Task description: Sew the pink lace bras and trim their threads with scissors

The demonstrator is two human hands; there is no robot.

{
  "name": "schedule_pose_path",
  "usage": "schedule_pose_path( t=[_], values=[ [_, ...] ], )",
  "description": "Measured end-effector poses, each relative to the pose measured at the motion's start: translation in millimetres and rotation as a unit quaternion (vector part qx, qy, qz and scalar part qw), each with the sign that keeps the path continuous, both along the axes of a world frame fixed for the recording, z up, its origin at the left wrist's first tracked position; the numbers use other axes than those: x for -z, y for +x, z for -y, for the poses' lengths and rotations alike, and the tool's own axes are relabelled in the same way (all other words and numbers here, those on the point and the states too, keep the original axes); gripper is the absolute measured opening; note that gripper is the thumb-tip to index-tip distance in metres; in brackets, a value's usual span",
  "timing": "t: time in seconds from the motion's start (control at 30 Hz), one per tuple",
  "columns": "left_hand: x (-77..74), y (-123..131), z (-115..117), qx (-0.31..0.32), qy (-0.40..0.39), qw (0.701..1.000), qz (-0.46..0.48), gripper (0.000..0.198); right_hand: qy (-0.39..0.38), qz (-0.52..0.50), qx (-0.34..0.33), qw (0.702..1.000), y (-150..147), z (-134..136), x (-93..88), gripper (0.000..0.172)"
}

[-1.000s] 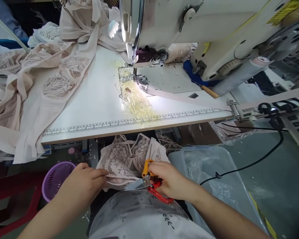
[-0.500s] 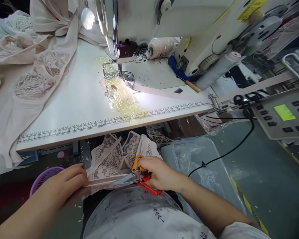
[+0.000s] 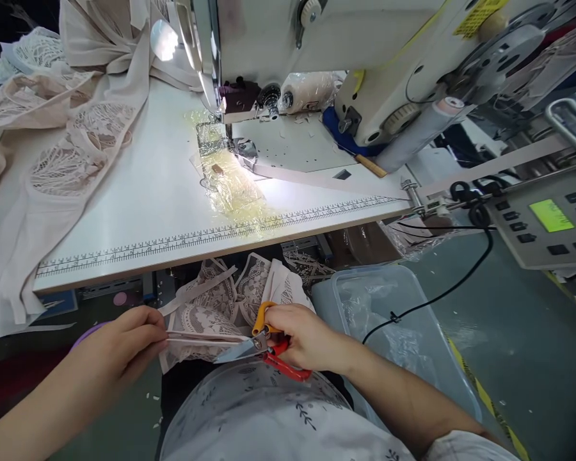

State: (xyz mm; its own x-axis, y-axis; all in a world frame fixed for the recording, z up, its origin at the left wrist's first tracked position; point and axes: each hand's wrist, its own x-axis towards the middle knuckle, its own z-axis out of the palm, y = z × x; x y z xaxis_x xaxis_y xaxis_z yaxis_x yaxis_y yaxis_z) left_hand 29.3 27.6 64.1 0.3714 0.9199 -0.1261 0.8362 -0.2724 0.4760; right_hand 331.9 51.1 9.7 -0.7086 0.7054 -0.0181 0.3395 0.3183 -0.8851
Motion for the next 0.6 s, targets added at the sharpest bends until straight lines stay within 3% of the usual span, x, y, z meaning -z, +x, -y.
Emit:
schedule_pose_path(
  t=[0.1,0.27,0.37,0.5,0.6],
  values=[
    [2.4,0.0,-1.6,0.025,-0.040,0.998,-0.047,0.028,0.005,-0.004,0.001,1.000,-0.3,0.7,1.0,0.025],
    [-1.0,5.8,-3.5,0.013,-0.044,0.994,-0.098,0.028,-0.009,-0.006,-0.002,1.000,0.6,1.3,0.5,0.027],
    [-5.6,9.3,-0.7,0.029,-0.018,0.996,-0.087,0.027,-0.017,-0.005,-0.003,1.000,1.4,1.4,-1.3,0.027],
    [-16.1,10.7,11.6,0.102,0.062,0.989,-0.088,0.024,-0.028,-0.003,-0.003,1.000,2.0,2.2,-2.9,0.026],
    [-25.2,8.1,24.6,0.055,0.067,0.991,-0.098,0.025,-0.028,-0.003,-0.005,1.000,1.8,3.2,-3.6,0.027]
  ],
)
